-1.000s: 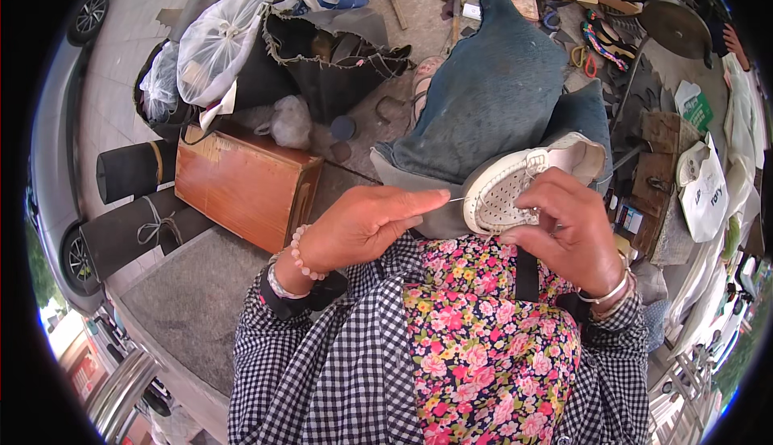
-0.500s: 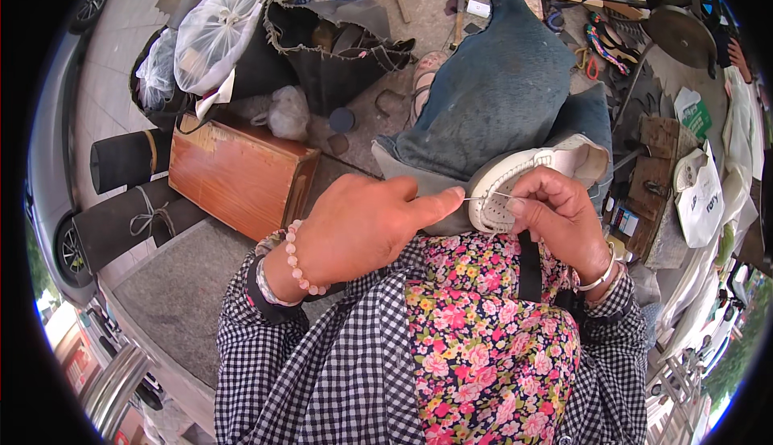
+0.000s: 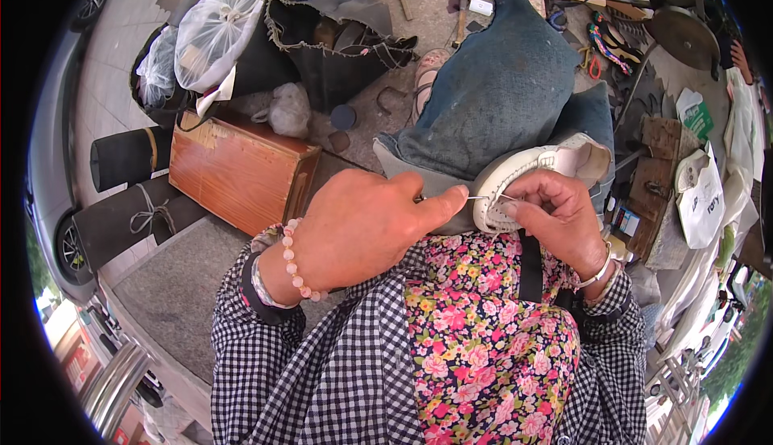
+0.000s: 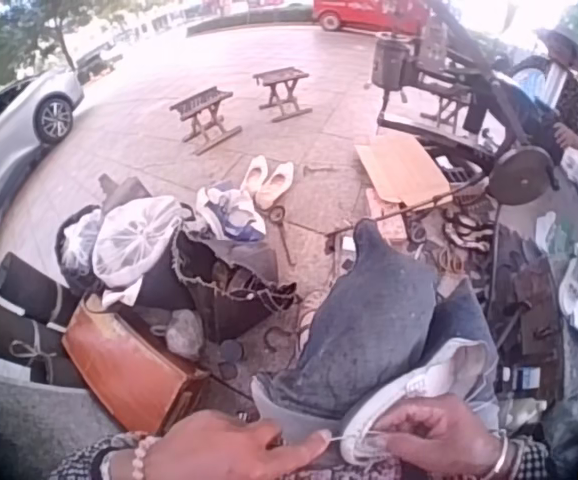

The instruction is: Stitching the upper part of a white shoe by hand using a needle and thread.

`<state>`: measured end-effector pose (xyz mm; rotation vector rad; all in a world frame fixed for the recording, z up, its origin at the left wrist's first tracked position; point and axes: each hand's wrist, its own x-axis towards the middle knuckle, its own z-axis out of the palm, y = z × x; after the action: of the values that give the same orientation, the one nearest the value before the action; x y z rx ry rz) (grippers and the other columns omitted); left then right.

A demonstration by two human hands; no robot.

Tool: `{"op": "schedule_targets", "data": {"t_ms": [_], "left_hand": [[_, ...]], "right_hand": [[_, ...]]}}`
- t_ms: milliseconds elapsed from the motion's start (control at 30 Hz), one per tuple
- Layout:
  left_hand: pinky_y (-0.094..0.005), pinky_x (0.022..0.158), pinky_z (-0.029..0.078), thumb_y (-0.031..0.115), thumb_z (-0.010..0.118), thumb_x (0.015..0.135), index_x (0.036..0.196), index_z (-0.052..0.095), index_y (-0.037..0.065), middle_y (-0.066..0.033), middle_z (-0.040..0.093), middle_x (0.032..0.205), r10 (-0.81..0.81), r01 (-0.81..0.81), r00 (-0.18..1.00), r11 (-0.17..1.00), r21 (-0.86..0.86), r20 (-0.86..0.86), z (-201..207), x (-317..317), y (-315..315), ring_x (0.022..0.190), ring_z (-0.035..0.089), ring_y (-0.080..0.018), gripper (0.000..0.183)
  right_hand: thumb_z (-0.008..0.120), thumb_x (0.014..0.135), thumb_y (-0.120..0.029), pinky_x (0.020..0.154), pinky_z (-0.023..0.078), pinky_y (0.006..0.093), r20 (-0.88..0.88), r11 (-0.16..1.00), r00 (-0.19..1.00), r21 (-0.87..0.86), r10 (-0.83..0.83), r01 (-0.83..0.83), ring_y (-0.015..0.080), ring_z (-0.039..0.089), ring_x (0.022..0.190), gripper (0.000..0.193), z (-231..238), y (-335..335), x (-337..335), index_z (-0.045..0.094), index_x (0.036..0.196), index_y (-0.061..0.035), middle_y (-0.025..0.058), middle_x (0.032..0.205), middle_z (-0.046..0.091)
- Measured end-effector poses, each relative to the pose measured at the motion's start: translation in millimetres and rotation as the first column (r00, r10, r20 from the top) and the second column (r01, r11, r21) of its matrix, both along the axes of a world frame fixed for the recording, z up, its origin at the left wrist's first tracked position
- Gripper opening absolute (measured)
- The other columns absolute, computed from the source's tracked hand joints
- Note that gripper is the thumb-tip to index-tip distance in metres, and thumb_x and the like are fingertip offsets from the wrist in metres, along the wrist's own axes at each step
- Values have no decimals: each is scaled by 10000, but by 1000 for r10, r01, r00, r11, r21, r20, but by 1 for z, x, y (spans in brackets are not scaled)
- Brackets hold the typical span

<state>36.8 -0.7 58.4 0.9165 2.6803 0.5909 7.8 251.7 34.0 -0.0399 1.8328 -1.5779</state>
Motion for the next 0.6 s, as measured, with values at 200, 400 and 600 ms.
{"op": "schedule_targets", "data": {"t_ms": [200,400,600], "left_hand": [[-321,458,432,96,586,725,1181,599,178,-30,484,673,-25,25,1000,998,-60,-10,9,-2,2,526,559,-197,463],[-328,456,426,102,603,706,1173,598,176,-40,483,687,-54,52,998,992,-114,-20,17,-4,4,536,562,-196,473],[-331,453,424,98,601,705,1170,599,173,-44,471,685,-64,61,998,987,-147,-15,20,-4,5,542,562,-195,472]], "right_hand": [[673,797,-23,490,333,172,-95,999,995,52,8,-3,-13,417,559,87,-1,-2,1,640,871,8,-62,645,549],[677,793,10,569,433,166,-195,990,977,122,88,-65,9,540,652,91,0,-5,-1,639,875,16,-10,761,638],[695,780,1,567,449,180,-290,983,947,157,140,-97,20,559,662,74,0,-6,-2,653,839,17,5,762,653]]}}
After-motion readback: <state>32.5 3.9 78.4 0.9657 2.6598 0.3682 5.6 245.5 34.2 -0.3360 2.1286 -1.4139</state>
